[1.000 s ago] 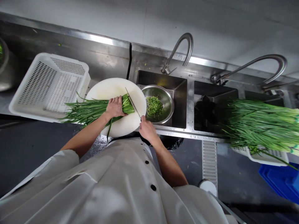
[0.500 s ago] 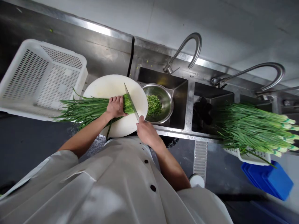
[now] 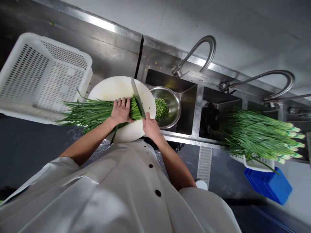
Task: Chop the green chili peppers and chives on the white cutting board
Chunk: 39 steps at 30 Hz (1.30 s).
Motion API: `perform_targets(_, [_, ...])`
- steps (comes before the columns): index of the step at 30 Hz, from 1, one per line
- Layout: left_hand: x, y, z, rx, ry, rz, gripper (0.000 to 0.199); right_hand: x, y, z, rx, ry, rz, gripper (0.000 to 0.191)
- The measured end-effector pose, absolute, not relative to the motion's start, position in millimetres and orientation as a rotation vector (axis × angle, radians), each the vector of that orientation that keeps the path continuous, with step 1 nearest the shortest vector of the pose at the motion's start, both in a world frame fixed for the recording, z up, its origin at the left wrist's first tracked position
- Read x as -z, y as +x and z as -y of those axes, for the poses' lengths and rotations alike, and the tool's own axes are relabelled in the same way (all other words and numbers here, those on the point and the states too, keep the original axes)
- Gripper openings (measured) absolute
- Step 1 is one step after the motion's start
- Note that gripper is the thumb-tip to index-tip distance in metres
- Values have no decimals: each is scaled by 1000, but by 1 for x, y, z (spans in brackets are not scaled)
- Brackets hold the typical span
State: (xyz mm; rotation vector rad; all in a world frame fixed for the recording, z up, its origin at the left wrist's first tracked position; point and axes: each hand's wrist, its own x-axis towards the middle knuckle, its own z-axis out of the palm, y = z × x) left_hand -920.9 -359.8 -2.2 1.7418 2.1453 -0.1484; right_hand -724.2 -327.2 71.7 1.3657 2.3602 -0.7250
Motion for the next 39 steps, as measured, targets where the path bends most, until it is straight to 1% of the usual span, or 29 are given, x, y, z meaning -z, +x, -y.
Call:
perform_targets(4, [3, -926, 367, 177, 1750, -2149, 142, -129, -702, 352, 619, 1330, -2336, 30])
perform_targets(7, [4, -925, 369, 164, 1773, -2166, 136, -146, -701, 359, 627, 1249, -2239, 27])
perform_targets(9, [4, -924, 368, 169, 1781, -2169, 132, -139, -709, 354, 667, 1200, -2199, 26])
perform_targets(11, [4, -924, 366, 169, 1781, -2157, 131, -118, -722, 346, 708, 1183, -2201, 27])
perform_targets(16, [1, -926, 366, 138, 1748, -2130, 133, -50, -746, 335, 700, 1324, -2228, 35])
perform_targets(19, [-2, -915, 379, 105, 1751, -2139, 137, -28, -743, 331, 705, 1357, -2285, 37])
perform_targets(21, [-3, -903, 389, 69, 1799, -2136, 137, -26, -738, 325, 718, 1357, -2324, 36])
perform_targets(24, [1, -893, 395, 46, 1793, -2194, 133, -36, -732, 315, 765, 1338, -2365, 33])
perform_targets(27, [7, -905, 381, 72, 1696, -2296, 132, -51, -729, 307, 860, 1311, -2356, 30])
perform_targets(30, [10, -927, 361, 139, 1729, -2247, 134, -57, -727, 309, 942, 1289, -2311, 29])
perform_targets(36, [4, -941, 355, 175, 1777, -2164, 133, -39, -726, 329, 729, 1362, -2349, 37])
perform_targets(39, [0, -940, 360, 219, 1800, -2146, 135, -54, -718, 336, 713, 1349, -2381, 39])
